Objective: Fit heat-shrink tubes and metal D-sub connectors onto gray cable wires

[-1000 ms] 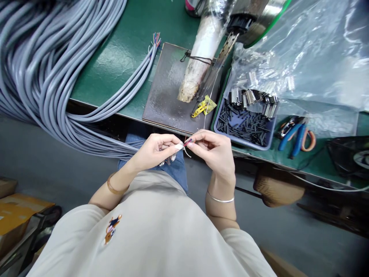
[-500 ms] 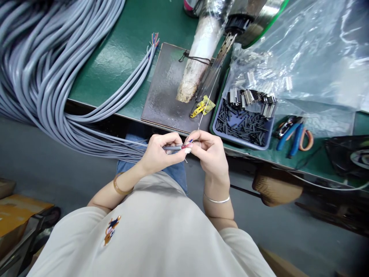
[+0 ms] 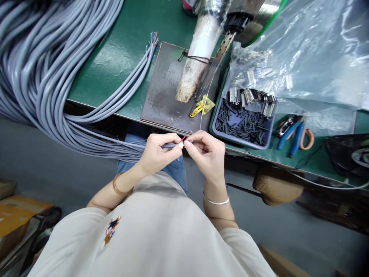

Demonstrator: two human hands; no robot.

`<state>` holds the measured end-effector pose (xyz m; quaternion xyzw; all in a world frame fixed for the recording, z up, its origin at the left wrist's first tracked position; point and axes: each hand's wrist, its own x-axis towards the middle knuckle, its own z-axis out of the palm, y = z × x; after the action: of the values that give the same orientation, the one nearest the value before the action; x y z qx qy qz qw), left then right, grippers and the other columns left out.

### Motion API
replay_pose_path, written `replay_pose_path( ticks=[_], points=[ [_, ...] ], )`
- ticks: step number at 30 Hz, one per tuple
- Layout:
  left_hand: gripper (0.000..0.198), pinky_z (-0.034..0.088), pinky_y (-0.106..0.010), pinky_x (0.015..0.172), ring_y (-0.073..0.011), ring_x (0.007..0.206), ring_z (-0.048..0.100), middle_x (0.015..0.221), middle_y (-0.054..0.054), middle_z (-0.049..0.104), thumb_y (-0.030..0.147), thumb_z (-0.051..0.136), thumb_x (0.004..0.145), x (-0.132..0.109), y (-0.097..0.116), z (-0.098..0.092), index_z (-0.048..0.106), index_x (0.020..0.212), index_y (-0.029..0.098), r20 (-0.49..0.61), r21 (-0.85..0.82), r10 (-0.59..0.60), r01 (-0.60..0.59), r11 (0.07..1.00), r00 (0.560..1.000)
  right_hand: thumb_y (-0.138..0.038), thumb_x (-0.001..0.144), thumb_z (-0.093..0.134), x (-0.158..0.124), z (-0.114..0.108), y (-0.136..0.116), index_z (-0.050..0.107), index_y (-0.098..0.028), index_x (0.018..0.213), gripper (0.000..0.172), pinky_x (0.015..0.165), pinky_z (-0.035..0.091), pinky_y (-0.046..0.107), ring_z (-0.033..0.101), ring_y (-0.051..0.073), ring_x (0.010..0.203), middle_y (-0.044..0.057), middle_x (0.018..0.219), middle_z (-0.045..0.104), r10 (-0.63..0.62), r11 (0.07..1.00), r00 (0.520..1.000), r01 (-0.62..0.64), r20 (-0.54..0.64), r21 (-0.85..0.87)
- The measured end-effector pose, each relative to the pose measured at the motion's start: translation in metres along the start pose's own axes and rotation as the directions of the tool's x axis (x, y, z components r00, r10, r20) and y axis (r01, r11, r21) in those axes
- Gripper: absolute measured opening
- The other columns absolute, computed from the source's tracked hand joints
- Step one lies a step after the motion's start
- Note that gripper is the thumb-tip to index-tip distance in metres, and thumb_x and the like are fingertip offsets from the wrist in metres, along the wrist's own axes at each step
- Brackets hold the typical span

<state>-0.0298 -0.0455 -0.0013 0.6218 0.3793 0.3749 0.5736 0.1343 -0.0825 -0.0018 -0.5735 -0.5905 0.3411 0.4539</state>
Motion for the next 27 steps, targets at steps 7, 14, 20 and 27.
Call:
replay_pose_path(
  ticks=[7,14,20,27],
  points=[
    [0.021,0.026,-0.020,0.048,-0.0056,0.052,0.033,0.057,0.004,0.044,0.025,0.060,0.081,0.000,0.005,-0.003,0.054,0.063,0.015,0.066,-0.042,-0.072,0.075,0.996,0.995,-0.037,0.094,0.065,0.004,-0.009,-0.003,0.070,-0.020,0.090,0.018,0.048,0.025,0.026,0.031,0.006,0.048,-0.003,0.068,0.060,0.069,0.998,0.981,-0.068,0.181,-0.015],
    [0.022,0.027,-0.020,0.047,-0.0056,0.050,0.033,0.054,0.005,0.043,0.027,0.061,0.082,-0.005,0.001,0.002,0.054,0.064,0.017,-0.153,-0.017,-0.044,0.041,0.999,0.987,-0.023,0.094,0.061,-0.003,-0.006,-0.013,0.062,-0.020,0.074,0.020,0.053,0.032,0.026,0.034,0.006,0.048,-0.004,0.060,0.056,-0.121,0.968,0.988,0.138,0.092,-0.209],
    [0.022,0.032,-0.020,0.048,-0.0061,0.049,0.040,0.056,0.003,0.051,0.029,0.065,0.083,-0.002,0.003,-0.006,0.059,0.065,0.016,-0.152,-0.152,-0.049,0.026,0.988,0.987,-0.037,0.096,0.063,-0.005,-0.012,-0.006,0.074,-0.021,0.092,0.020,0.050,0.031,0.026,0.046,0.009,0.050,-0.001,0.070,0.067,0.101,0.995,0.995,-0.101,0.020,-0.025],
    [0.018,0.026,-0.018,0.044,-0.0042,0.047,0.032,0.055,0.006,0.044,0.023,0.064,0.081,-0.006,0.003,0.001,0.056,0.067,0.016,-0.131,-0.026,0.011,-0.015,1.000,0.991,-0.036,0.096,0.062,0.003,-0.006,-0.015,0.072,-0.021,0.088,0.020,0.056,0.036,0.027,0.041,0.009,0.052,-0.001,0.070,0.064,-0.019,0.989,0.995,0.034,0.101,-0.142]
  ],
)
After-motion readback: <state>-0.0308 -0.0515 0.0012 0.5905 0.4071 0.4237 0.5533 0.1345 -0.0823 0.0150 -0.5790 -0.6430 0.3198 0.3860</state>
